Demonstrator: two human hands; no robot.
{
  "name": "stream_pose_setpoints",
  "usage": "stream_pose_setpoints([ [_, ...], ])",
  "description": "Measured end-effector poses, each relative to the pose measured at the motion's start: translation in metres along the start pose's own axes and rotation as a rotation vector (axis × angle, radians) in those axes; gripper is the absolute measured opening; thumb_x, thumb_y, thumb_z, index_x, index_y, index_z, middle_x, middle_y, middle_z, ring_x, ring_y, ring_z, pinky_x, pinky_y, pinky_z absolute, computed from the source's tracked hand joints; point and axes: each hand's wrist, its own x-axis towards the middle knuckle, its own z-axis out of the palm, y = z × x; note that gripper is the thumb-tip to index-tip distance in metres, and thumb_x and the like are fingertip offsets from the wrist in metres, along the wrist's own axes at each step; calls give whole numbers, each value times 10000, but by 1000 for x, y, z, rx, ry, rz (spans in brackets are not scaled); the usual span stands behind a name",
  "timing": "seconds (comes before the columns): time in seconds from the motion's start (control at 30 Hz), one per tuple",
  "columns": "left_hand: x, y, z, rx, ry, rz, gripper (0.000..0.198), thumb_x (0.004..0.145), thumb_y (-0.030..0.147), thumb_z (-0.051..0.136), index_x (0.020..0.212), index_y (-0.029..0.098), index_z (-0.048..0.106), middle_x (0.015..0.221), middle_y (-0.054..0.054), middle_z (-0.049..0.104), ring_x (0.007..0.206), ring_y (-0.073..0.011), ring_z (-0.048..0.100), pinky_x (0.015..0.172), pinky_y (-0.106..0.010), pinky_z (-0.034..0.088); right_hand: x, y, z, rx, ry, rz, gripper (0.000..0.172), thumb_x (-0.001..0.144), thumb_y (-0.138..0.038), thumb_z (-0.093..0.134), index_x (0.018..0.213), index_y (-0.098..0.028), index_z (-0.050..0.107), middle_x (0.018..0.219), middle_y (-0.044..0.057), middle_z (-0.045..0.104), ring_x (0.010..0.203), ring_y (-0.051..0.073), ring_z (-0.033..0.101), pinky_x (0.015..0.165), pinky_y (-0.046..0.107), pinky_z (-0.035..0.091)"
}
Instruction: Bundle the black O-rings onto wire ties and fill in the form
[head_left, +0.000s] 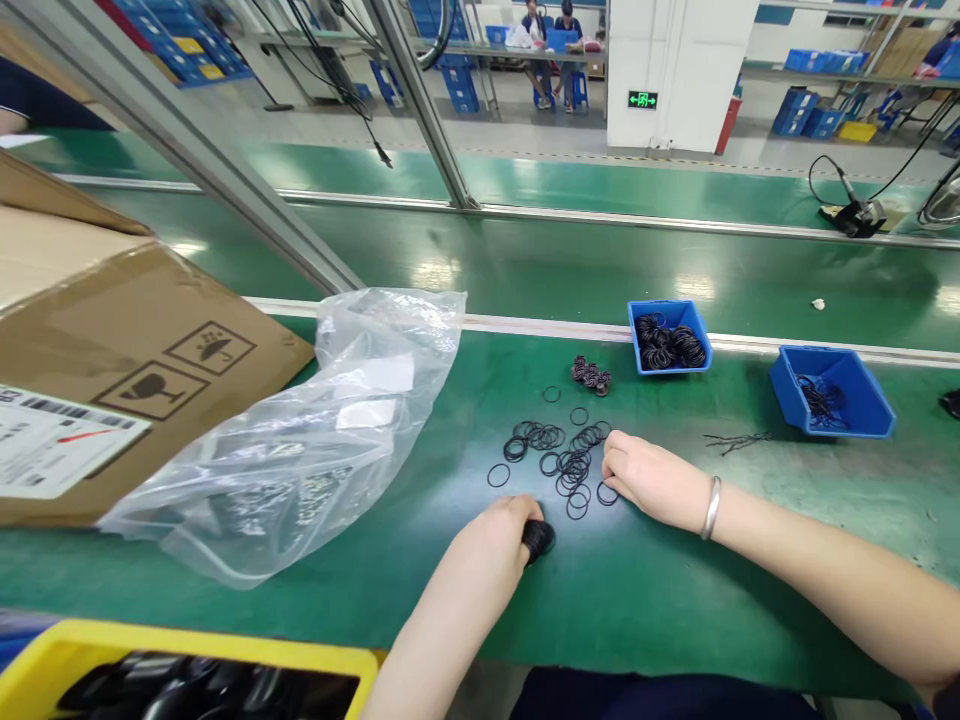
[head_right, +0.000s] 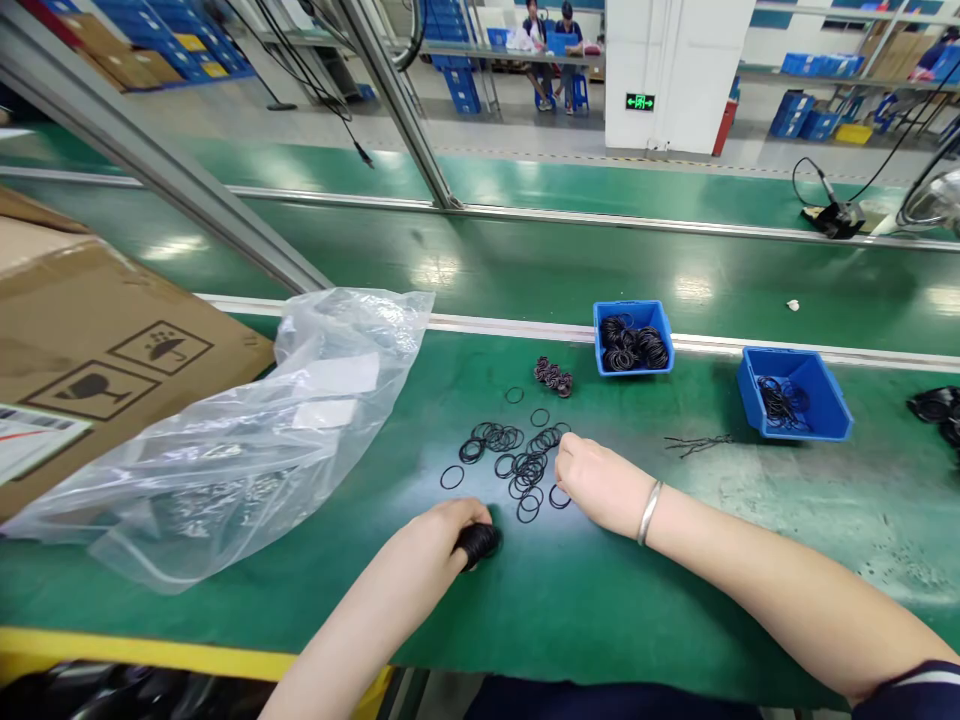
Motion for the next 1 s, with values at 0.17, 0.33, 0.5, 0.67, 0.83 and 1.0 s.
stream_pose_setpoints([
  [0.17, -6, 8, -5, 68, 17, 56, 392, 644, -86, 377, 783, 187, 621, 856, -62, 640, 672, -204, 621, 620, -282, 407, -2, 0, 6, -64, -9, -32, 127, 967, -107, 498, 904, -117, 607, 988, 111, 543, 769, 165, 568, 751, 309, 521],
  [0.33, -11, 2, 0, -439, 41, 116, 258, 787, 73, 442, 905, 222, 617, 895, -38, 705, 862, -219, 681, 816, -332, 514, -3, 0, 10, -100, -15, -53, 167, 977, -115, 475, 880, -108, 610, 946, 113, 547, 732, 162, 558, 718, 302, 521],
  [0.5, -3, 9, 21, -709, -13, 186, 177, 849, 264, 566, 969, 237, 692, 892, -41, 726, 872, -219, 707, 832, -336, 554, -6, 1, 7, -124, -14, -81, 173, 985, -155, 488, 873, -111, 613, 936, 100, 555, 723, 154, 564, 709, 290, 516],
  [0.67, 10, 31, 38, -809, 86, 174, 102, 798, 213, 586, 821, 208, 684, 1124, -80, 662, 858, -189, 700, 844, -338, 559, -17, 5, 4, -55, 84, -100, 160, 996, -207, 488, 920, -125, 603, 965, 89, 569, 764, 158, 588, 740, 290, 523],
  [0.83, 20, 50, 38, -1032, -109, 79, 73, 789, 245, 631, 843, 200, 611, 846, -38, 732, 764, -190, 714, 803, -334, 554, -32, 3, 7, -72, 232, -71, 245, 1022, -192, 386, 913, -126, 596, 972, 117, 575, 731, 169, 582, 660, 299, 520],
  [1.0, 27, 60, 31, -1045, -95, 102, 122, 773, 277, 677, 821, 190, 606, 779, -18, 713, 788, -190, 698, 766, -301, 536, -50, 2, 2, 181, 408, -68, 227, 1021, -225, 396, 957, -151, 601, 1017, 123, 589, 839, 191, 612, 755, 341, 552],
])
